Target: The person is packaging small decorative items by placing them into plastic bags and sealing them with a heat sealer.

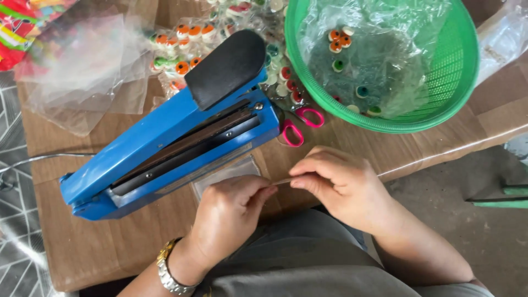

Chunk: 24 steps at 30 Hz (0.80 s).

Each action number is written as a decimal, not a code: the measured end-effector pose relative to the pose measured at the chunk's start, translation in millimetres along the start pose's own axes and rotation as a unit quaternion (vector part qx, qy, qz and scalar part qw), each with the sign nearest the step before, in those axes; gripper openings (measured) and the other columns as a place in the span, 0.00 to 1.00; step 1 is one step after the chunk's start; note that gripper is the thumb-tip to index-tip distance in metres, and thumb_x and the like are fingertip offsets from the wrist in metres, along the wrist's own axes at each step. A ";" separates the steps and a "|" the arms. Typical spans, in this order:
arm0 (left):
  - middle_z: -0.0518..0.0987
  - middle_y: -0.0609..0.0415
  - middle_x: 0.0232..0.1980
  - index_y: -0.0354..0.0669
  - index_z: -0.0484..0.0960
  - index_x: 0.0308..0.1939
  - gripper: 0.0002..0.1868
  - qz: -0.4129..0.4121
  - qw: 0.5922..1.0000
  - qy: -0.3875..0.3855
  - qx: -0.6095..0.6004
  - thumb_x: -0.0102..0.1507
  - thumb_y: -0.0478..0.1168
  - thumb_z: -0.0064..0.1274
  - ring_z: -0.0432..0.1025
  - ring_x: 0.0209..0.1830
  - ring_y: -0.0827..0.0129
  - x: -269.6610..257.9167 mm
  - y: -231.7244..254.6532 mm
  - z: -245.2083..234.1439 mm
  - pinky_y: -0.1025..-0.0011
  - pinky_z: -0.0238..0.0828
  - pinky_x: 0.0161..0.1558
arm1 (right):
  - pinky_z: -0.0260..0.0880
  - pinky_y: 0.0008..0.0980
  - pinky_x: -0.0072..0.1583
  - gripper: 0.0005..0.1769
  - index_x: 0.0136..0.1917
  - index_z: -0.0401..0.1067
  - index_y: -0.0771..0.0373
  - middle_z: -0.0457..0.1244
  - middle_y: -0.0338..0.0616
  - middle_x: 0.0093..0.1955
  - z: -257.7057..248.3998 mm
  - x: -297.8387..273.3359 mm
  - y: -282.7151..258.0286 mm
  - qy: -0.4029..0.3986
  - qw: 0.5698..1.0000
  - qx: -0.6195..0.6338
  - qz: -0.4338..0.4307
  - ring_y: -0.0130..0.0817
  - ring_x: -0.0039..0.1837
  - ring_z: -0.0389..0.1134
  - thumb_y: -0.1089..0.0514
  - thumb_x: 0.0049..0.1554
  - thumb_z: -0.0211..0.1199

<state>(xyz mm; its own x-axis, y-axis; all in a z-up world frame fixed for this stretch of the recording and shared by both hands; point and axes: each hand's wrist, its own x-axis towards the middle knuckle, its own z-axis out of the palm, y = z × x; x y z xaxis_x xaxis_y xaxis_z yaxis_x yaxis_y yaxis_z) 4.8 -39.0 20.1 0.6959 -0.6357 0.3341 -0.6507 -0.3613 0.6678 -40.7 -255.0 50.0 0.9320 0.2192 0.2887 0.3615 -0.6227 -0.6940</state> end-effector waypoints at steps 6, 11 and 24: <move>0.88 0.58 0.42 0.47 0.86 0.47 0.13 -0.100 0.978 -0.091 -0.160 0.61 0.46 0.64 0.82 0.37 0.68 16.0 2.8 4.4 0.72 0.78 0.40 | 0.72 0.32 0.45 0.03 0.48 0.73 0.64 0.68 0.44 0.44 2.6 -3.3 11.4 0.010 0.998 0.024 -0.056 0.36 0.41 0.71 0.66 0.59 0.65; 0.84 0.61 0.28 0.45 0.85 0.34 0.04 -0.047 0.991 -0.026 -0.126 0.63 0.32 0.59 0.77 0.25 0.72 23.5 0.9 10.5 0.74 0.72 0.28 | 0.63 0.32 0.35 0.07 0.41 0.70 0.60 0.62 0.36 0.37 1.6 -0.3 17.0 -0.017 0.997 -0.045 -0.057 0.32 0.34 0.63 0.63 0.61 0.65; 0.87 0.54 0.48 0.43 0.85 0.48 0.11 -0.177 0.927 0.020 -0.329 0.61 0.33 0.63 0.82 0.47 0.72 17.6 -39.9 32.3 0.77 0.82 0.50 | 0.66 0.48 0.75 0.39 0.78 0.55 0.55 0.59 0.51 0.76 -88.2 99.1 70.5 -0.333 0.767 -0.267 0.479 0.53 0.70 0.66 0.37 0.61 0.57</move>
<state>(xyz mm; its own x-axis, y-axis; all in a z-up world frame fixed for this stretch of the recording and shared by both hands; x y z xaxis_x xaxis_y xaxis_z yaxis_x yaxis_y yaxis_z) 33.2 -57.8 -22.1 0.8493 -0.5269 0.0328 -0.0629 -0.0393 0.9972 74.7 -343.4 87.8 0.6341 -0.3077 -0.7094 -0.3956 -0.9173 0.0442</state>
